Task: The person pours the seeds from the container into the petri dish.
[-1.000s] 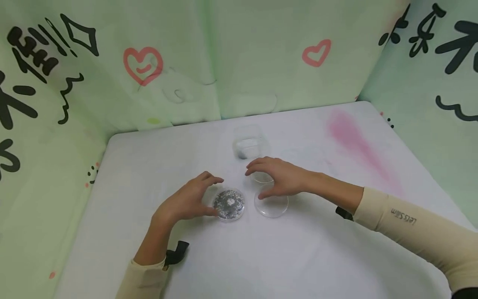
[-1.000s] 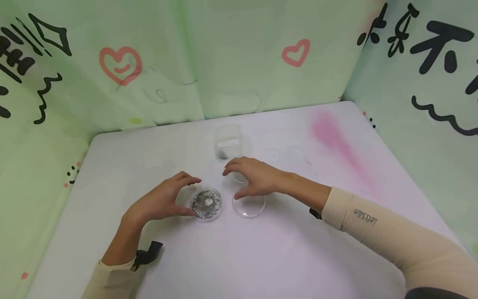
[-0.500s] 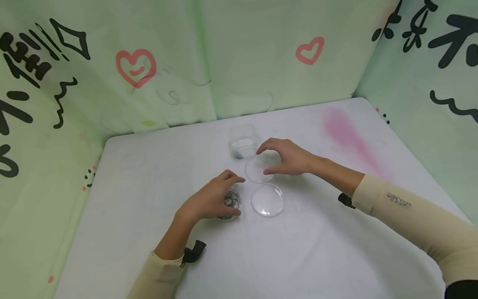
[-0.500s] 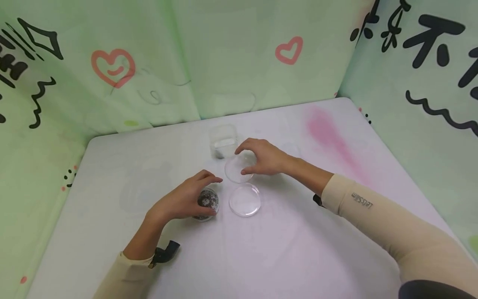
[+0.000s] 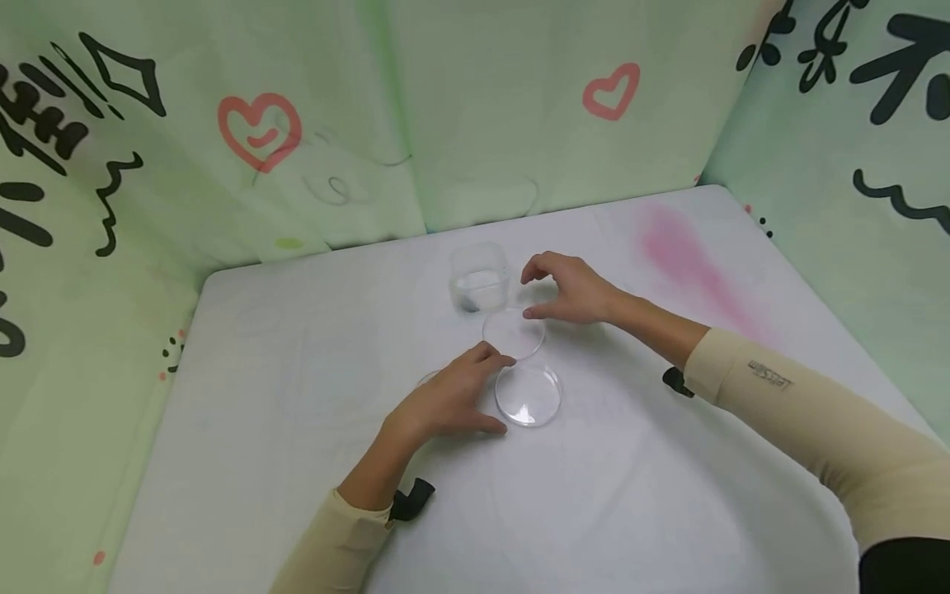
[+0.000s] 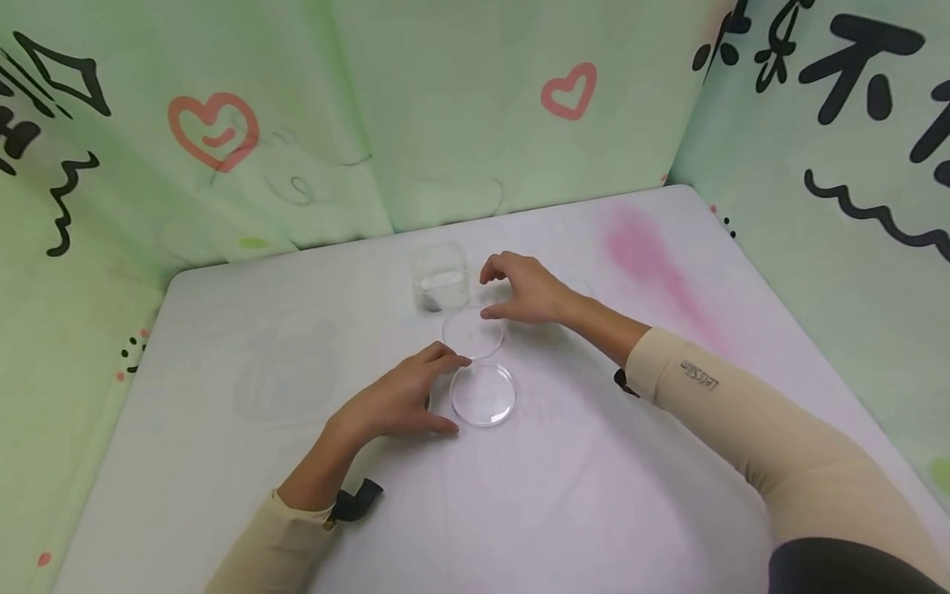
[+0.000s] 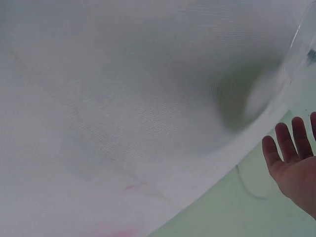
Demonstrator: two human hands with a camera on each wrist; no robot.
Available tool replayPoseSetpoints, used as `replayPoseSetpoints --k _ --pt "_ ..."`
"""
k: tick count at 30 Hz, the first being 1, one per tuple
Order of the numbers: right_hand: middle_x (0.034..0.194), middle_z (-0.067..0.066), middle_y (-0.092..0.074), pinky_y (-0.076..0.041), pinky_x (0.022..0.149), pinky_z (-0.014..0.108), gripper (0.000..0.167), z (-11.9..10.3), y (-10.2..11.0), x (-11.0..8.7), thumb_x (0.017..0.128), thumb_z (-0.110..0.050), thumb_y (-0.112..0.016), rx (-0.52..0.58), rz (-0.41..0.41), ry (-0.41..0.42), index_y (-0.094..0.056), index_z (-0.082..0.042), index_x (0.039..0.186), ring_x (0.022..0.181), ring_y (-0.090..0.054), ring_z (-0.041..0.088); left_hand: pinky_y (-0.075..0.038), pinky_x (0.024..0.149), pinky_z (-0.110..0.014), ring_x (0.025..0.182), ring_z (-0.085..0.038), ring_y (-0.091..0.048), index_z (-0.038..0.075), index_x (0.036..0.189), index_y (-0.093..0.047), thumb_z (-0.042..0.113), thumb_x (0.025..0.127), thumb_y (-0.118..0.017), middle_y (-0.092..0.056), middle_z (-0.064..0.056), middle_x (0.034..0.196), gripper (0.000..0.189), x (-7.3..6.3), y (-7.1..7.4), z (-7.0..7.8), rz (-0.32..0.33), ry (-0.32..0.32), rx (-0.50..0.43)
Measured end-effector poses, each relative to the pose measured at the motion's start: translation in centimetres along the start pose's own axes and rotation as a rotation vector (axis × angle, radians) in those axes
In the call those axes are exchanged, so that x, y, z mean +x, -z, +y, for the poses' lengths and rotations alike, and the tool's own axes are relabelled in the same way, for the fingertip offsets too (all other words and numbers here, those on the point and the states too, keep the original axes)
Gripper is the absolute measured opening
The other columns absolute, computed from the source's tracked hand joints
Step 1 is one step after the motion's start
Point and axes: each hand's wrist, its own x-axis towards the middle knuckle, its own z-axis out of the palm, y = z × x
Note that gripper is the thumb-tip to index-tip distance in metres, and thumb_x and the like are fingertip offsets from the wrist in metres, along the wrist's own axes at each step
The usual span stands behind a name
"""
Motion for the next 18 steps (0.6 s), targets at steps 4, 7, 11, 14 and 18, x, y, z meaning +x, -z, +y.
replayPoseSetpoints --k 4,7,11,14,18 --pt "0.129 0.016 -0.064 -0.043 0.111 0.051 0.055 0.0 0.1 0.6 0.085 -0.02 -0.087 0.006 0.004 -0.028 -0.058 -0.001 0.127 0.127 -0.058 0.035 -0.047 0.11 -0.039 0.126 -0.024 -0.056 0.003 0.15 -0.051 0.024 0.077 -0.094 -0.054 -0.011 0.135 0.087 0.5 -0.6 0.3 -0.012 0.025 0.03" --pt "0.131 0.018 -0.062 -0.044 0.111 0.05 0.062 -0.2 0.1 1.2 0.083 -0.019 -0.088 0.02 0.008 -0.053 -0.055 0.001 0.132 0.127 -0.058 0.036 -0.047 0.11 -0.038 0.125 -0.023 -0.054 0.003 0.152 -0.047 0.025 0.079 -0.093 -0.053 -0.011 0.135 0.09 0.6 -0.8 0.4 -0.015 0.044 0.041" --pt "0.138 0.019 -0.06 -0.044 0.112 0.05 0.076 -0.3 -0.2 2.0 0.082 -0.02 -0.089 0.038 0.006 -0.089 -0.049 -0.001 0.143 0.13 -0.057 0.036 -0.048 0.108 -0.038 0.123 -0.022 -0.054 0.004 0.153 -0.046 0.026 0.079 -0.093 -0.052 -0.01 0.133 0.091 0.6 -0.9 0.5 -0.016 0.054 0.04" --pt "0.144 0.018 -0.056 -0.044 0.113 0.05 0.088 -0.4 -0.5 2.6 0.081 -0.022 -0.09 0.063 -0.002 -0.103 -0.043 -0.003 0.152 0.134 -0.055 0.035 -0.049 0.107 -0.038 0.121 -0.023 -0.054 0.003 0.152 -0.047 0.026 0.078 -0.093 -0.052 -0.011 0.131 0.091 0.6 -0.9 0.6 -0.013 0.054 0.036" --pt "0.154 0.018 -0.049 -0.042 0.116 0.048 0.101 -0.5 -1.1 3.2 0.079 -0.023 -0.091 0.108 -0.019 -0.113 -0.033 -0.004 0.159 0.141 -0.051 0.035 -0.049 0.106 -0.038 0.12 -0.023 -0.055 0.002 0.151 -0.048 0.025 0.077 -0.094 -0.052 -0.011 0.129 0.09 0.7 -1.0 0.7 -0.004 0.041 0.03"
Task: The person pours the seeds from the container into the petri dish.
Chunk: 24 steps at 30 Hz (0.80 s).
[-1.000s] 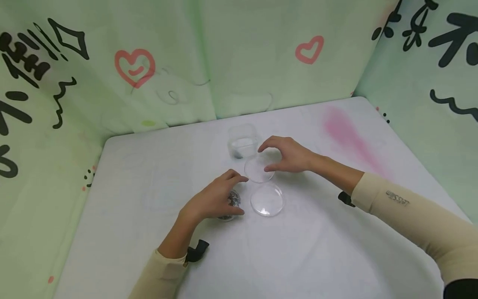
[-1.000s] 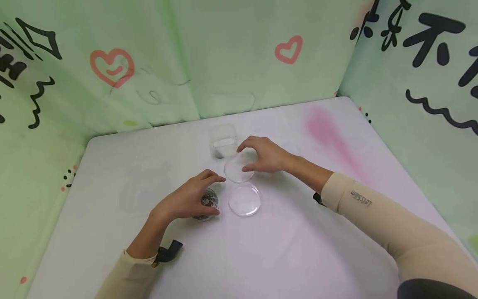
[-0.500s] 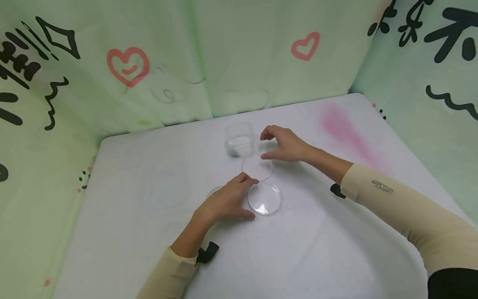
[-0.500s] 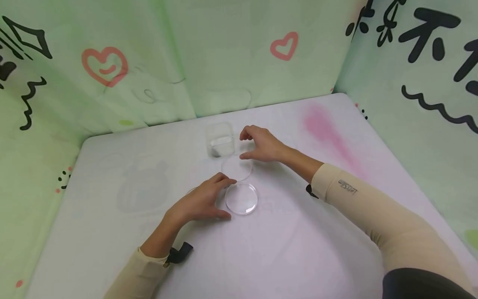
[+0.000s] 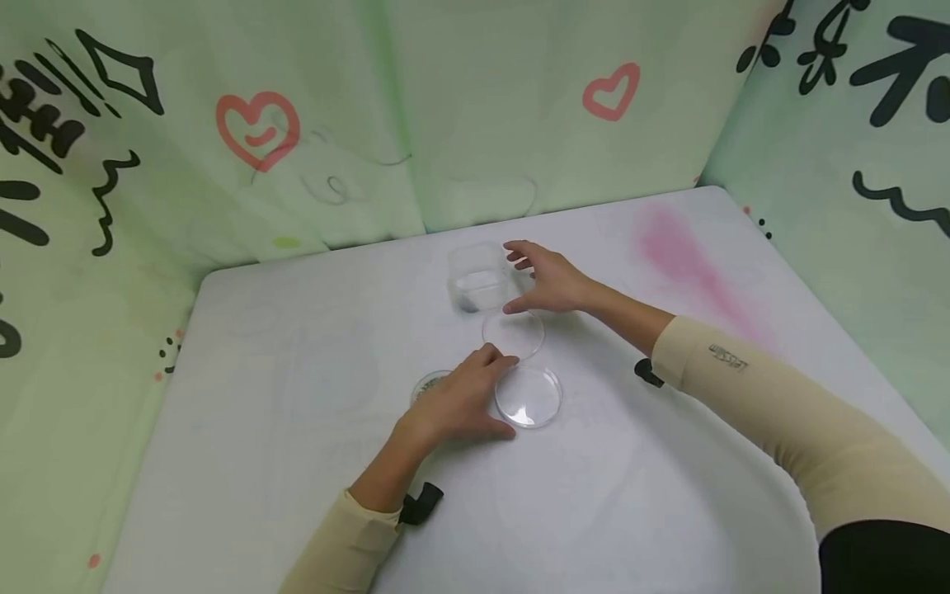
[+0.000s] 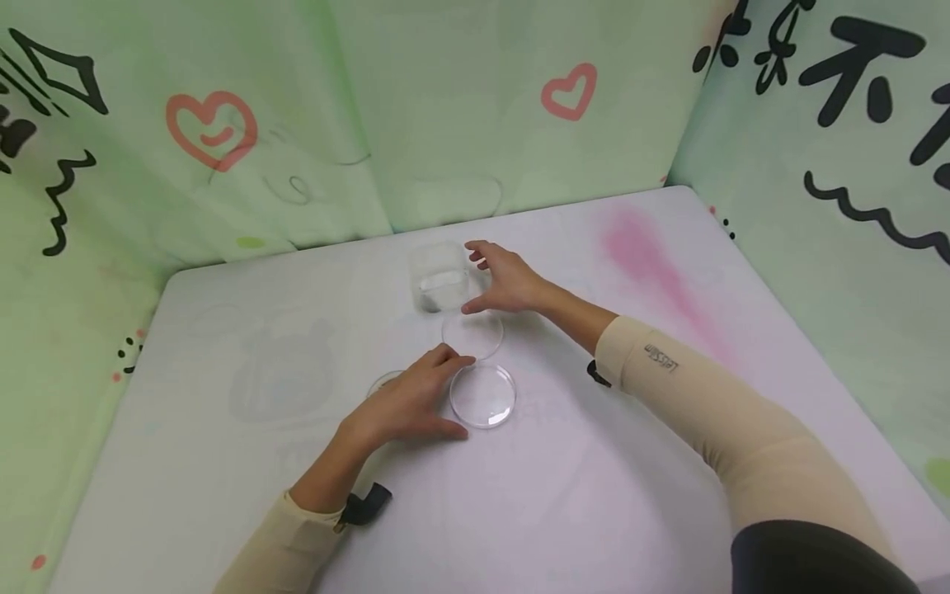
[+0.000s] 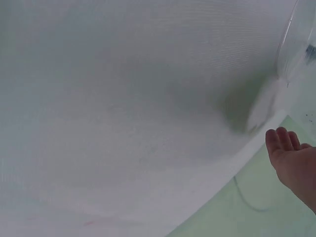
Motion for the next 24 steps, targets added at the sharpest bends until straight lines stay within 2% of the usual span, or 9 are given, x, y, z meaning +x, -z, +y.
replayPoseSetpoints --k 5,9,18,24 --pt "0.163 0.016 -0.04 -0.039 0.119 0.049 0.107 -0.1 -0.7 0.9 0.08 -0.023 -0.091 0.064 -0.04 -0.053 -0.026 -0.008 0.163 0.147 -0.045 0.036 -0.049 0.105 -0.037 0.117 -0.022 -0.056 0.002 0.15 -0.05 0.027 0.076 -0.095 -0.053 -0.01 0.126 0.09 0.1 -0.2 -0.2 0.013 -0.007 0.01" --pt "0.163 0.015 -0.04 -0.041 0.117 0.052 0.106 0.0 -1.0 1.5 0.081 -0.023 -0.09 0.114 -0.055 -0.099 -0.025 -0.013 0.164 0.145 -0.046 0.038 -0.049 0.105 -0.036 0.116 -0.021 -0.056 0.003 0.148 -0.051 0.031 0.076 -0.095 -0.054 -0.009 0.126 0.089 0.1 -0.4 -0.2 0.03 -0.007 0.017" --pt "0.161 0.016 -0.043 -0.041 0.116 0.052 0.092 -0.2 -1.1 2.0 0.087 -0.015 -0.085 0.2 -0.04 -0.109 -0.031 -0.009 0.161 0.15 -0.039 0.035 -0.049 0.105 -0.034 0.117 -0.019 -0.055 0.003 0.147 -0.052 0.035 0.079 -0.092 -0.054 -0.008 0.128 0.085 0.2 -0.7 0.0 0.044 0.022 0.049" --pt "0.16 0.016 -0.042 -0.04 0.117 0.052 0.086 -0.3 -1.1 2.0 0.087 -0.012 -0.084 0.233 -0.028 -0.102 -0.034 -0.006 0.156 0.15 -0.038 0.036 -0.049 0.104 -0.033 0.115 -0.019 -0.056 0.003 0.145 -0.054 0.033 0.078 -0.093 -0.055 -0.008 0.127 0.083 0.3 -0.6 0.1 0.046 0.032 0.05"
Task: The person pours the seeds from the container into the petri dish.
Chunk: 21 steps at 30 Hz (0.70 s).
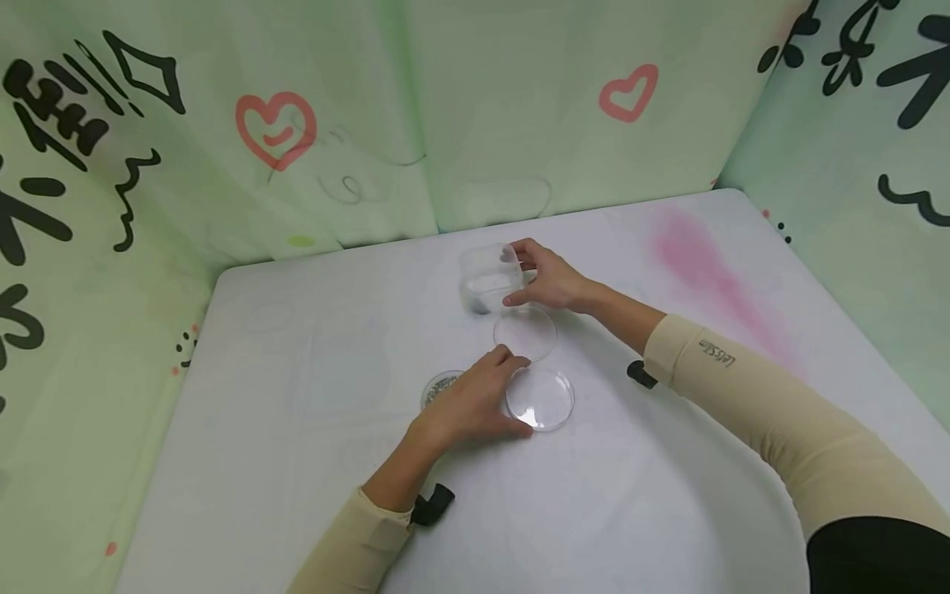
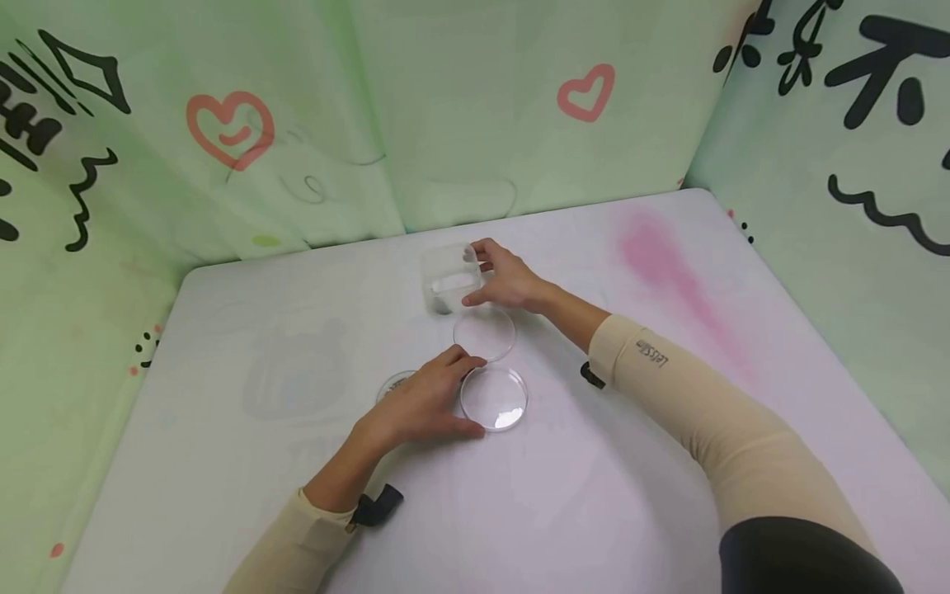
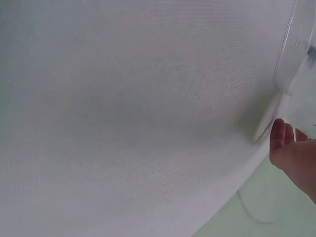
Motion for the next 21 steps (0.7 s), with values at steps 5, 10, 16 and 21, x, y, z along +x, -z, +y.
replayPoseSetpoints --k 5,10,16,21 --pt "0.159 0.012 -0.042 -0.04 0.118 0.051 0.085 -0.1 0.4 -0.1 0.085 -0.011 -0.085 0.025 0.015 0.014 -0.036 -0.006 0.155 0.149 -0.039 0.035 -0.05 0.103 -0.034 0.114 -0.02 -0.058 0.002 0.144 -0.055 0.031 0.077 -0.094 -0.055 -0.008 0.127 0.083 0.0 0.1 0.1 0.005 -0.005 -0.021" --pt "0.157 0.011 -0.045 -0.041 0.117 0.049 0.085 -0.1 1.4 -1.2 0.085 -0.009 -0.085 0.071 0.028 0.032 -0.037 -0.007 0.154 0.148 -0.04 0.032 -0.051 0.103 -0.037 0.115 -0.023 -0.06 0.001 0.144 -0.056 0.028 0.077 -0.094 -0.056 -0.01 0.128 0.081 0.0 0.2 0.2 0.008 -0.003 -0.055" --pt "0.155 0.011 -0.046 -0.04 0.118 0.05 0.083 -0.2 3.4 -3.7 0.086 -0.006 -0.084 0.107 0.047 0.034 -0.036 -0.006 0.154 0.147 -0.041 0.031 -0.052 0.103 -0.037 0.116 -0.024 -0.06 0.001 0.145 -0.057 0.025 0.077 -0.094 -0.056 -0.01 0.13 0.081 0.1 0.1 0.3 -0.003 0.018 -0.082" --pt "0.153 0.01 -0.047 -0.04 0.119 0.05 0.083 -0.3 5.0 -6.2 0.084 -0.005 -0.084 0.109 0.087 0.033 -0.037 -0.006 0.153 0.146 -0.043 0.029 -0.052 0.103 -0.038 0.115 -0.023 -0.059 0.0 0.145 -0.057 0.021 0.076 -0.094 -0.056 -0.011 0.129 0.082 0.2 0.1 0.5 -0.004 0.033 -0.114"
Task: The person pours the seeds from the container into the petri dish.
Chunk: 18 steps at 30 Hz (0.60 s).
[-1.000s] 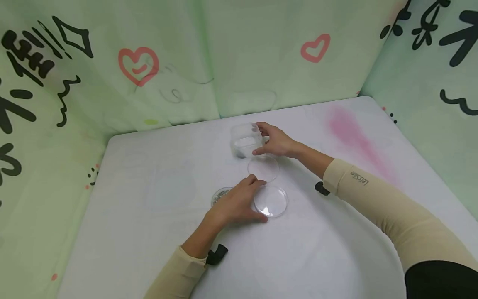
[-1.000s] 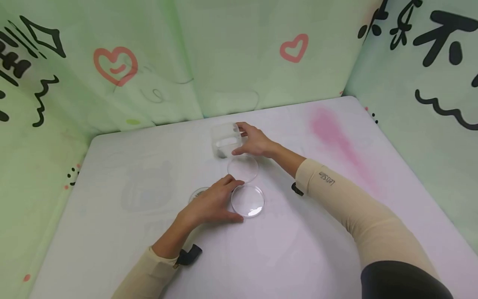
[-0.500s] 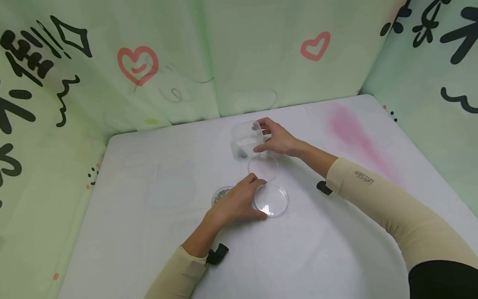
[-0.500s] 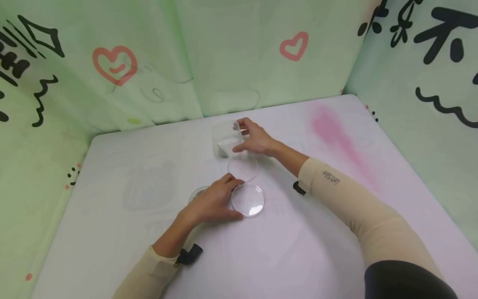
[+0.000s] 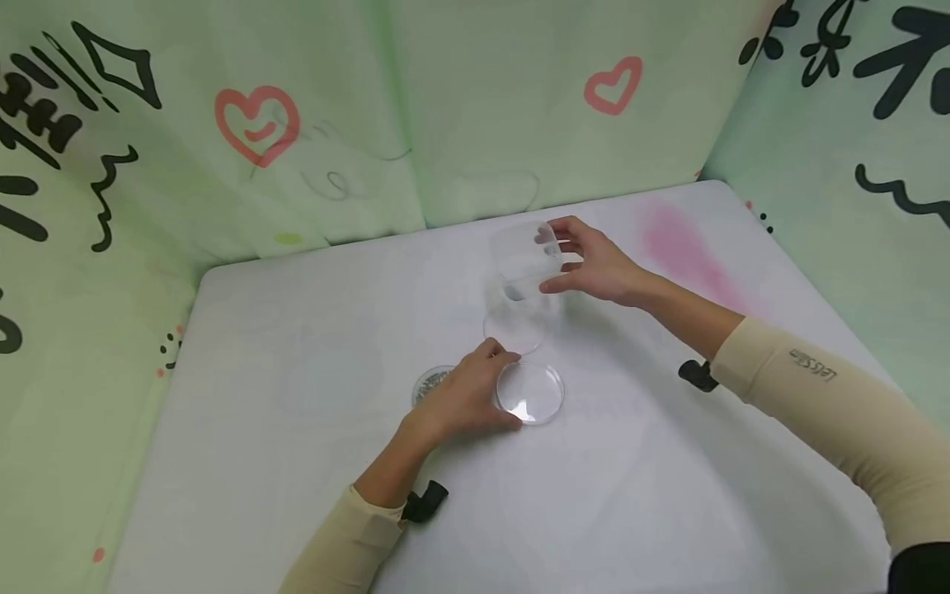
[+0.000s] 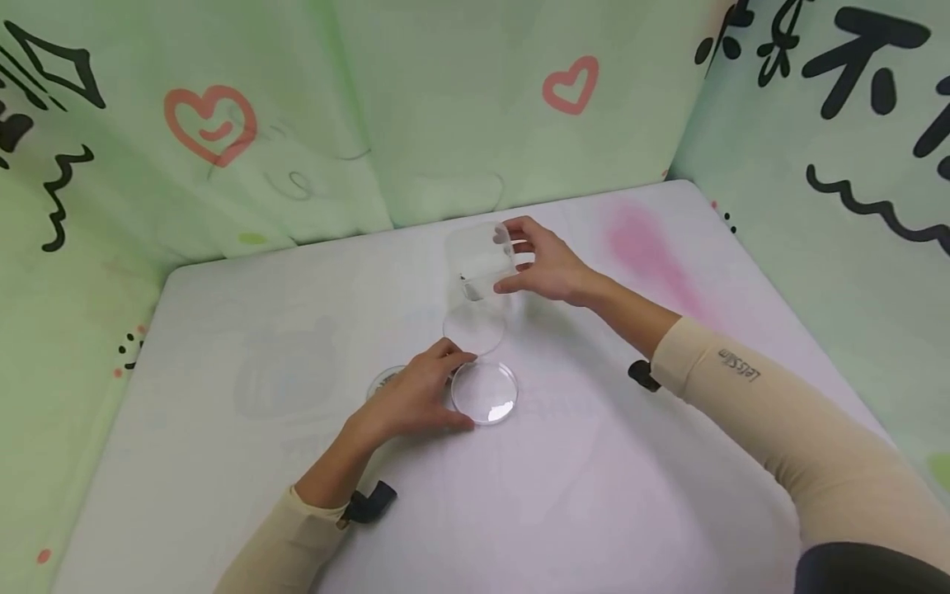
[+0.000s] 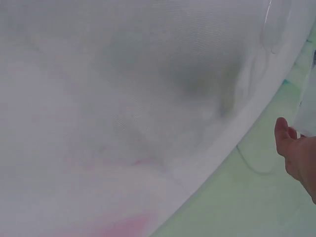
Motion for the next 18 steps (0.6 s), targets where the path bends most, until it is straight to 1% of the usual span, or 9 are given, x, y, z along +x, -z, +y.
replayPoseSetpoints --k 2,5,9,11,15,18 --pt "0.152 0.009 -0.048 -0.041 0.118 0.05 0.083 -0.2 0.6 -1.0 0.083 -0.003 -0.085 -0.003 0.017 0.009 -0.038 -0.007 0.152 0.145 -0.045 0.028 -0.051 0.104 -0.039 0.116 -0.023 -0.059 0.0 0.146 -0.057 0.02 0.076 -0.094 -0.056 -0.011 0.13 0.082 0.0 0.0 0.0 0.0 0.006 -0.016" --pt "0.149 0.007 -0.05 -0.043 0.117 0.044 0.081 -0.4 1.3 -2.5 0.082 -0.001 -0.086 -0.016 0.035 0.024 -0.041 -0.008 0.15 0.141 -0.048 0.025 -0.051 0.104 -0.04 0.117 -0.024 -0.059 0.001 0.146 -0.057 0.019 0.075 -0.094 -0.056 -0.011 0.13 0.082 0.1 0.1 0.0 0.002 0.013 -0.026" --pt "0.146 0.006 -0.052 -0.048 0.111 0.03 0.08 -0.5 1.9 -4.4 0.08 0.0 -0.087 -0.053 0.036 0.057 -0.045 -0.008 0.148 0.135 -0.051 0.023 -0.051 0.104 -0.04 0.116 -0.024 -0.059 0.001 0.145 -0.057 0.019 0.075 -0.094 -0.056 -0.011 0.13 0.082 0.0 0.1 0.0 0.009 0.01 -0.017" --pt "0.143 0.006 -0.053 -0.048 0.108 0.023 0.08 -0.3 2.0 -5.3 0.079 -0.001 -0.088 -0.081 0.035 0.077 -0.046 -0.008 0.147 0.133 -0.052 0.022 -0.051 0.103 -0.041 0.116 -0.025 -0.059 0.001 0.145 -0.057 0.02 0.074 -0.094 -0.056 -0.011 0.129 0.082 0.0 0.1 0.0 0.013 0.005 -0.013" --pt "0.14 0.005 -0.056 -0.046 0.109 0.022 0.083 0.2 2.1 -6.9 0.076 -0.002 -0.091 -0.158 0.049 0.124 -0.049 -0.009 0.146 0.129 -0.053 0.017 -0.051 0.103 -0.041 0.116 -0.025 -0.059 0.001 0.146 -0.056 0.019 0.075 -0.094 -0.056 -0.011 0.129 0.083 0.0 0.1 0.0 0.013 0.01 -0.021" --pt "0.141 0.004 -0.057 -0.045 0.111 0.021 0.085 0.8 2.0 -7.9 0.073 0.0 -0.093 -0.202 0.063 0.169 -0.051 -0.008 0.146 0.128 -0.053 0.011 -0.051 0.104 -0.04 0.117 -0.025 -0.058 0.002 0.149 -0.054 0.02 0.075 -0.093 -0.056 -0.011 0.13 0.086 0.0 0.0 0.0 0.007 0.02 -0.025"
